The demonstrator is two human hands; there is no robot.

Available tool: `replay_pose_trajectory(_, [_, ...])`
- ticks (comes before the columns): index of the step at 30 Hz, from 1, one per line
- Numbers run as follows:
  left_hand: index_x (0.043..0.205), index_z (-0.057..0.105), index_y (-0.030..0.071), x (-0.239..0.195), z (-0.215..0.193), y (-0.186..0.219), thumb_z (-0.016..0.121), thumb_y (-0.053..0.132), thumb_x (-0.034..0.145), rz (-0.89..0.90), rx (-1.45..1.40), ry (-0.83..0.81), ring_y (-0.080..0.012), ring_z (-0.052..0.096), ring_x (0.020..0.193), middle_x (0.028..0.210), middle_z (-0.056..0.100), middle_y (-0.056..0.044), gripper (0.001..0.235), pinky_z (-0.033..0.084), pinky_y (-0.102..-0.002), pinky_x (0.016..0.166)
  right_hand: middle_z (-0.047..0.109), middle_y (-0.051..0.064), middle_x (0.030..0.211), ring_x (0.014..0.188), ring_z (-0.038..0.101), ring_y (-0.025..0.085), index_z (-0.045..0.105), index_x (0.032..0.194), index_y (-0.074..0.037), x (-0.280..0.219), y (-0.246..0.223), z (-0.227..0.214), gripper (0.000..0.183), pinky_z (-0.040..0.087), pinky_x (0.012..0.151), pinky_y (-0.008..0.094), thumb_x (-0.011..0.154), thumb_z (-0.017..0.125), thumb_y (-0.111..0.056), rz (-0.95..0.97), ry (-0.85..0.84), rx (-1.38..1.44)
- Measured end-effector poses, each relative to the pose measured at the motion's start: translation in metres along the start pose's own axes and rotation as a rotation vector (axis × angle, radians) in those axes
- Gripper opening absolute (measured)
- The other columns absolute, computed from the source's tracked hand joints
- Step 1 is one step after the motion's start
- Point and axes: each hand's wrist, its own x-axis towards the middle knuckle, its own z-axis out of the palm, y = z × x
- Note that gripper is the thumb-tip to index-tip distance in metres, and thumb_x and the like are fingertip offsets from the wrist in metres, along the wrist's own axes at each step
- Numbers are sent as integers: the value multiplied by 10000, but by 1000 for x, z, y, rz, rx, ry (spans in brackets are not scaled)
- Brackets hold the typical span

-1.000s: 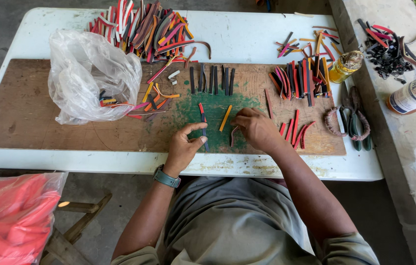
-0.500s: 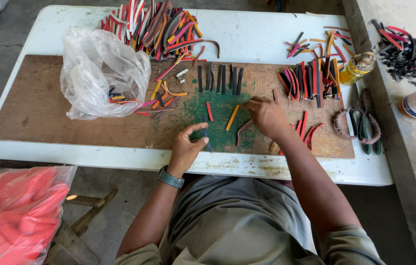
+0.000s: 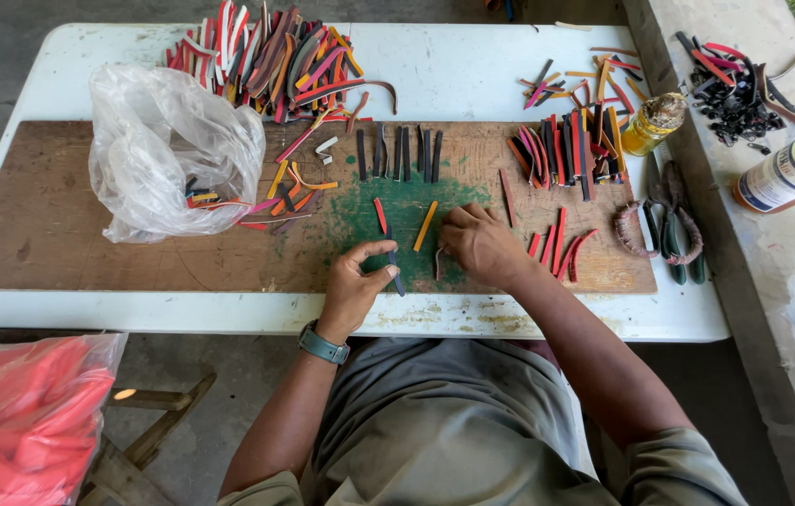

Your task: The person sorts and aligns small colored rubber strips on a wooden board, picking up individual pieces, comparing lengths, and placing them into organized rows by color and size.

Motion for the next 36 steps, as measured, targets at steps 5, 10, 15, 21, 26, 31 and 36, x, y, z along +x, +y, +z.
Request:
replay_pose_trajectory(5, [1208, 730, 24, 1, -2, -2, 752, -47, 873, -41, -132, 37, -115, 668, 976, 1168, 741, -88, 343, 580, -267, 843, 710, 59, 927, 769, 655, 163, 697, 1031, -72, -7, 4, -6, 81, 583, 723, 321, 989, 683, -140, 480, -57, 556])
replay_pose_trajectory(10, [1170, 733, 29, 5, 15, 11, 737, -34, 879, 31, -161, -34, -102, 715, 933, 1174, 723, -62, 299, 618, -247, 812, 717, 82, 929, 776, 663, 119, 715, 1046, 1, -34, 1, -6, 77, 639, 780, 292, 1029, 644, -20, 594, 139, 1299])
replay_pose_trajectory(15, [1230, 729, 34, 1, 34, 39, 749, -57, 871, 24, 28, -123, -89, 592, 781, 1204, 698, -48, 371, 482, -213, 595, 727, 49, 1177, 965, 748, 160, 654, 1314, -52, -56, -25, -3, 408, 633, 781, 291, 914, 663, 30, 812, 109, 1656])
replay_pose_trajectory(21, [1363, 630, 29, -2, 49, 65, 696, -98, 877, 143, -38, -280, -121, 621, 1207, 1352, 571, -52, 506, 637, -234, 887, 683, 88, 1344, 919, 759, 186, 587, 1447, -96, -65, -40, -8, 569, 619, 711, 293, 901, 697, 15, 806, 94, 1669])
replay_pose_trajectory(26, [1417, 587, 40, -2, 53, 72, 671, -107, 878, 125, -25, -303, -148, 612, 1251, 1393, 544, -63, 565, 637, -240, 897, 634, 87, 1447, 915, 753, 177, 560, 1472, -112, -64, -43, -10, 601, 609, 702, 284, 901, 694, 17, 794, 86, 1631])
replay_pose_trajectory(31, [1413, 577, 60, 5, 52, 65, 687, -86, 846, 79, 124, -261, -163, 619, 1230, 1394, 540, -72, 595, 612, -252, 869, 551, 61, 1538, 963, 750, 179, 518, 1490, -130, -62, -47, -14, 647, 612, 712, 279, 884, 680, 32, 784, 57, 1535])
replay_pose_trajectory(36, [1403, 592, 65, 8, 41, 54, 717, -66, 838, 56, 380, -294, -191, 622, 1253, 1399, 558, -75, 593, 590, -283, 909, 508, 68, 1567, 1032, 750, 198, 490, 1499, -118, -67, -48, -12, 662, 642, 785, 291, 886, 678, 47, 750, 94, 1539])
